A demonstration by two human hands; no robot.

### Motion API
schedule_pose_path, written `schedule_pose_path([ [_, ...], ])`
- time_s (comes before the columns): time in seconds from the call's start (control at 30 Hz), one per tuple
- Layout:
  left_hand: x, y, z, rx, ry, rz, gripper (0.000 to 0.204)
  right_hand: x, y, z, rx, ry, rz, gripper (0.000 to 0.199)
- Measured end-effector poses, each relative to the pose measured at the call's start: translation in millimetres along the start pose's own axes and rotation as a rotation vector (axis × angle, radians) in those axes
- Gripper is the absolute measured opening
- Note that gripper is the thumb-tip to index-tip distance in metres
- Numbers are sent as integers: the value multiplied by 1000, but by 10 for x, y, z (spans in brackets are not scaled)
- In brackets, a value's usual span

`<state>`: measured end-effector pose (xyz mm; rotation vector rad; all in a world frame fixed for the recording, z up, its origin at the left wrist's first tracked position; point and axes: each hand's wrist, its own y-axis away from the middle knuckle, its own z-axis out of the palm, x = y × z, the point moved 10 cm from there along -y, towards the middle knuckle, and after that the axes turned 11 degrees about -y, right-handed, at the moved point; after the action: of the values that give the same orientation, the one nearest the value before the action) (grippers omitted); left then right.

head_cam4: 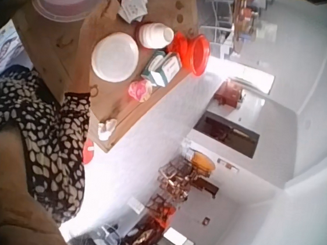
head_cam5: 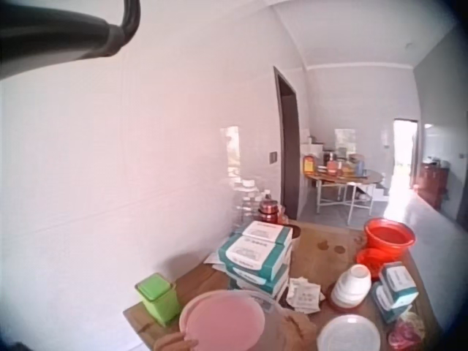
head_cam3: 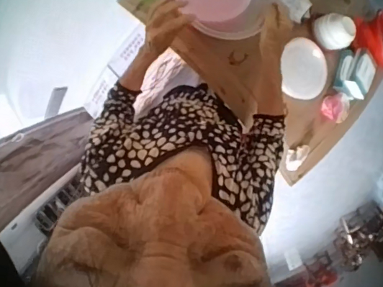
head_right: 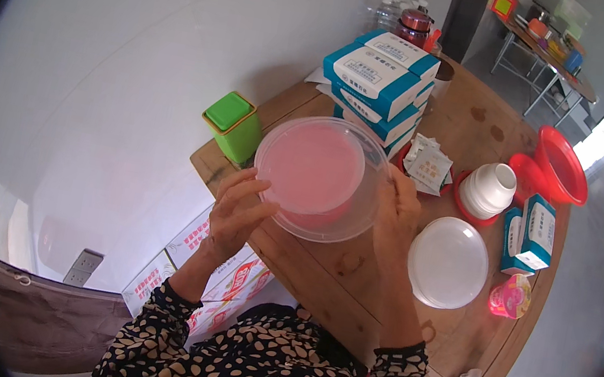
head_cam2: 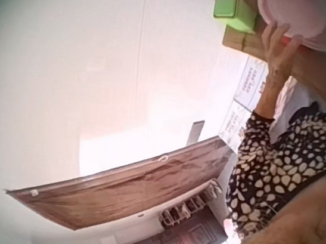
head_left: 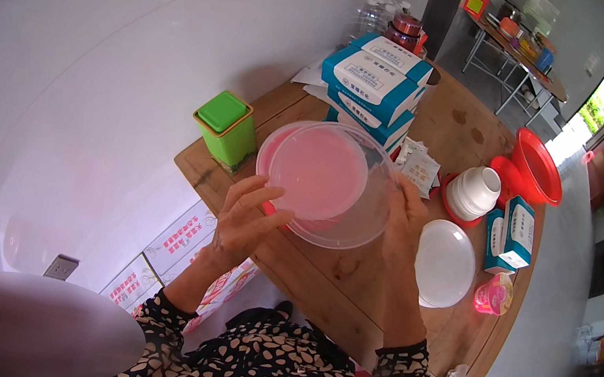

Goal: The person wipes the inside and outside of a clear plastic container lid with a white cloth. They repeatedly lift the lid to wipe the surface underneath and then wipe the lid again. The person also briefly handles a pink container and a white bowl on the table.

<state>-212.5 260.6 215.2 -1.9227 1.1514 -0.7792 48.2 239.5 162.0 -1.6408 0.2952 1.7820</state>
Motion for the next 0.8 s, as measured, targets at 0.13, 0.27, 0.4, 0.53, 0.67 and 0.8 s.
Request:
schedule_pose_path([
  [0.13,-300,20,81,-45,-10,-68,37,116,-139,217,-32,170,-94,23],
  [0.27,-444,32,136,-77,10,-95,33,109,-176,342,-44,275,-148,23],
  [0.4,-555,56,209,-109,28,-108,33,238,-219,379,-48,338,-180,24],
  [0.53,-630,73,261,-143,40,-144,34,310,-256,417,-63,371,-158,26],
  [0.67,-688,108,306,-156,48,-169,32,276,-244,469,-61,393,-192,26],
  [0.8,-597,52,239,-154,-65,-148,24,200,-175,372,-2,499,-242,26],
])
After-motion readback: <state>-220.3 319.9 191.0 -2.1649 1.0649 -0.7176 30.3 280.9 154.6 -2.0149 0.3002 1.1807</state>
